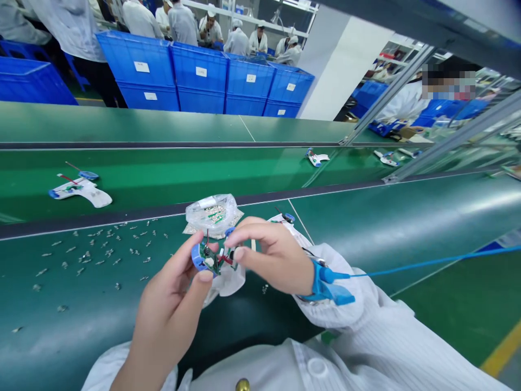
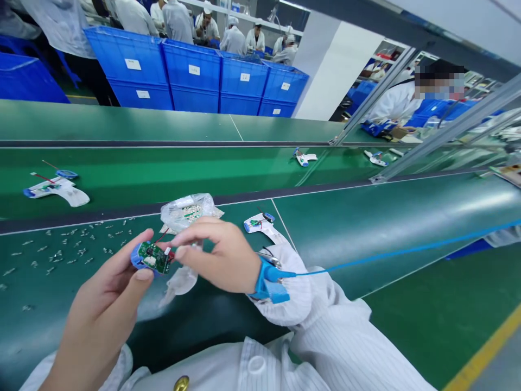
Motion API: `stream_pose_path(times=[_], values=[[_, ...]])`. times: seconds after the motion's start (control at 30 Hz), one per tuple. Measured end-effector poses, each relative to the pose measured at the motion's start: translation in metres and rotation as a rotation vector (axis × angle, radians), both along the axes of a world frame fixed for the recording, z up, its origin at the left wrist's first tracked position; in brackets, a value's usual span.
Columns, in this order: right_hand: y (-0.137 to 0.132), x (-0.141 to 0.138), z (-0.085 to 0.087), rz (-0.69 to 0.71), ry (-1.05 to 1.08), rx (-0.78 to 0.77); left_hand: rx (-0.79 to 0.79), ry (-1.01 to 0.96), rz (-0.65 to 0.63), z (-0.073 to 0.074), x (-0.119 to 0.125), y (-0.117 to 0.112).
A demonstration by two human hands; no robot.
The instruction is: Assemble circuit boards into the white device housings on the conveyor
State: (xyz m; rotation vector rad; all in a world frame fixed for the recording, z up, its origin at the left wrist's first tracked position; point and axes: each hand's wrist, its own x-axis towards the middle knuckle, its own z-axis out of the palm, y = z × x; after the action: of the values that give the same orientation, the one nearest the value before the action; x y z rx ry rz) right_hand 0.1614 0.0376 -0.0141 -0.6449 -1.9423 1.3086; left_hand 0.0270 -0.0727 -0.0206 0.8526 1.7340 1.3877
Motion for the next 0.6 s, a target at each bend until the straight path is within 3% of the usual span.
stream_pose_path(times=[0.1,0.23,0.37,0.47,0.6], values=[[-0.009,-0.013,0.007,0.043,-0.046,0.023,-0.03,0.255,-0.026,-0.003,-0.004,-0.001],[-0.013,-0.022,0.005,-0.004,-0.071,0.011,-0.04,0.479,-0.032,-0.007,-0.008,-0.002],[-0.009,-0.022,0.004,0.019,-0.08,0.007,-0.042,0.558,-0.042,-0.005,-0.007,-0.001],[0.003,-0.022,0.004,0.089,-0.051,-0.011,-0.056,0.384,-0.039,-0.006,-0.007,0.002],[0.024,-0.021,0.0,-0.015,-0.08,-0.002,0.019,-0.153,-0.024,-0.013,-0.012,0.01]])
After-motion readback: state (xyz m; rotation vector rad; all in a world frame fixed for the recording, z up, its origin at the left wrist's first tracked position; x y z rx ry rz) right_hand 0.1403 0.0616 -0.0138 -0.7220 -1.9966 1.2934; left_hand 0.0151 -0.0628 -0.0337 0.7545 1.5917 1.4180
